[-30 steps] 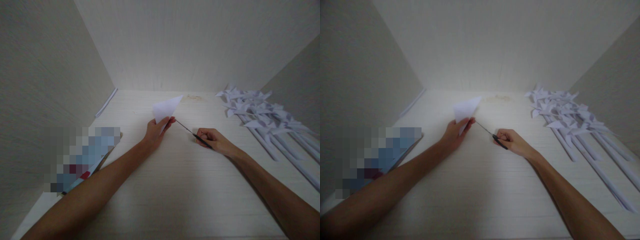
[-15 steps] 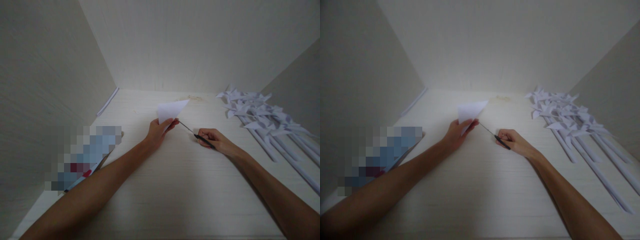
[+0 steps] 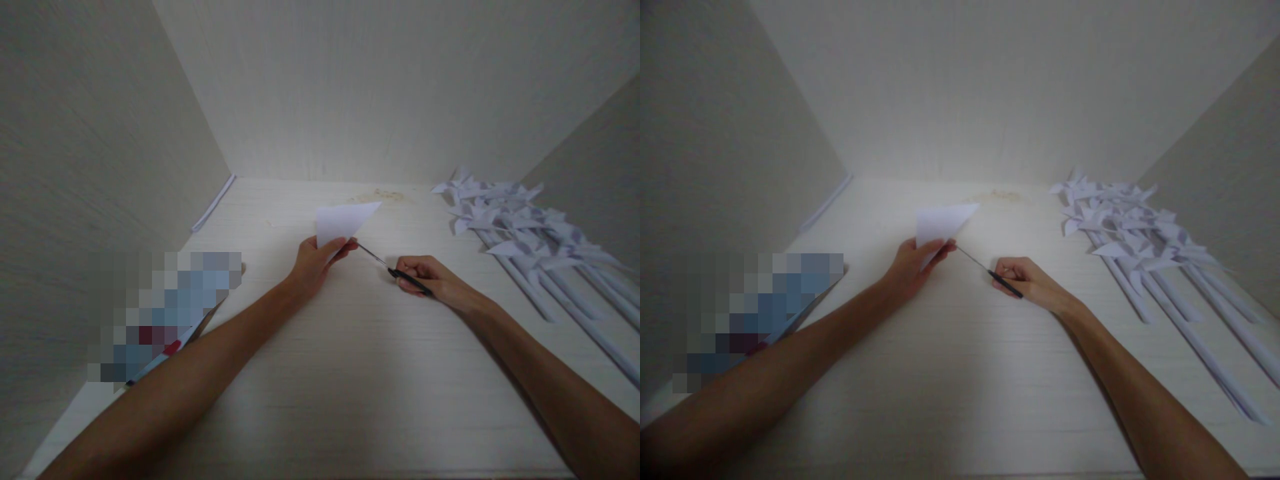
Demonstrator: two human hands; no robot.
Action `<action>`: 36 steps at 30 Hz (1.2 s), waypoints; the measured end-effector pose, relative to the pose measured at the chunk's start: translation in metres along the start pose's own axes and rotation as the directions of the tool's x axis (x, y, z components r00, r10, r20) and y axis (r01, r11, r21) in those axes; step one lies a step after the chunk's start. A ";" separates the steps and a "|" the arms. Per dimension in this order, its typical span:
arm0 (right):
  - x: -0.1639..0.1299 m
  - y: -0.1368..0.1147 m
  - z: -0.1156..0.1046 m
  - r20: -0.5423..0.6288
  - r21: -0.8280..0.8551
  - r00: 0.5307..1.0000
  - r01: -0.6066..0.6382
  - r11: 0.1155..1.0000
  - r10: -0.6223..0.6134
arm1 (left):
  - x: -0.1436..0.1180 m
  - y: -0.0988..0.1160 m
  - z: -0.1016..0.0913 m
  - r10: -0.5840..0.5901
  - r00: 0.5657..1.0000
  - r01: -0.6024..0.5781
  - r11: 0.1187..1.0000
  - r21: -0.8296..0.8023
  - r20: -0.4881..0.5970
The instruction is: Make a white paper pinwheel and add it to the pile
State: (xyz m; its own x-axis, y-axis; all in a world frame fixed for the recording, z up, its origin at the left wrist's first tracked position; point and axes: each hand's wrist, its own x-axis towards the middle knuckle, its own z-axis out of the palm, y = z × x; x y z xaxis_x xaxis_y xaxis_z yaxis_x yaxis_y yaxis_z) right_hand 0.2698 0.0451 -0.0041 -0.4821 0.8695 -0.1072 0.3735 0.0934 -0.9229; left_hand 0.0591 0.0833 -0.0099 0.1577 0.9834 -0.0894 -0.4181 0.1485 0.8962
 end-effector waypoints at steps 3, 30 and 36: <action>0.000 -0.001 0.000 0.009 0.009 1.000 -0.005 1.000 0.005 | -0.001 0.001 0.001 0.001 1.000 -0.001 1.000 -0.009 -0.004; -0.001 -0.007 -0.001 0.044 0.043 0.999 -0.013 0.999 0.011 | 0.000 0.000 0.001 0.020 1.000 -0.020 1.000 0.010 0.019; -0.001 -0.007 -0.002 0.071 0.031 0.997 0.001 1.000 -0.003 | -0.001 0.001 0.001 0.014 1.000 -0.014 1.000 0.019 0.023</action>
State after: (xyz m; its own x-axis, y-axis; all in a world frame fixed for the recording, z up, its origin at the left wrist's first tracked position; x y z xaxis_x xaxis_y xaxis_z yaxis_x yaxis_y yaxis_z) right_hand 0.2697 0.0448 0.0034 -0.5382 0.8327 -0.1301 0.3482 0.0791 -0.9341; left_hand 0.0595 0.0820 -0.0087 0.1723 0.9828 -0.0672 -0.4034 0.1326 0.9054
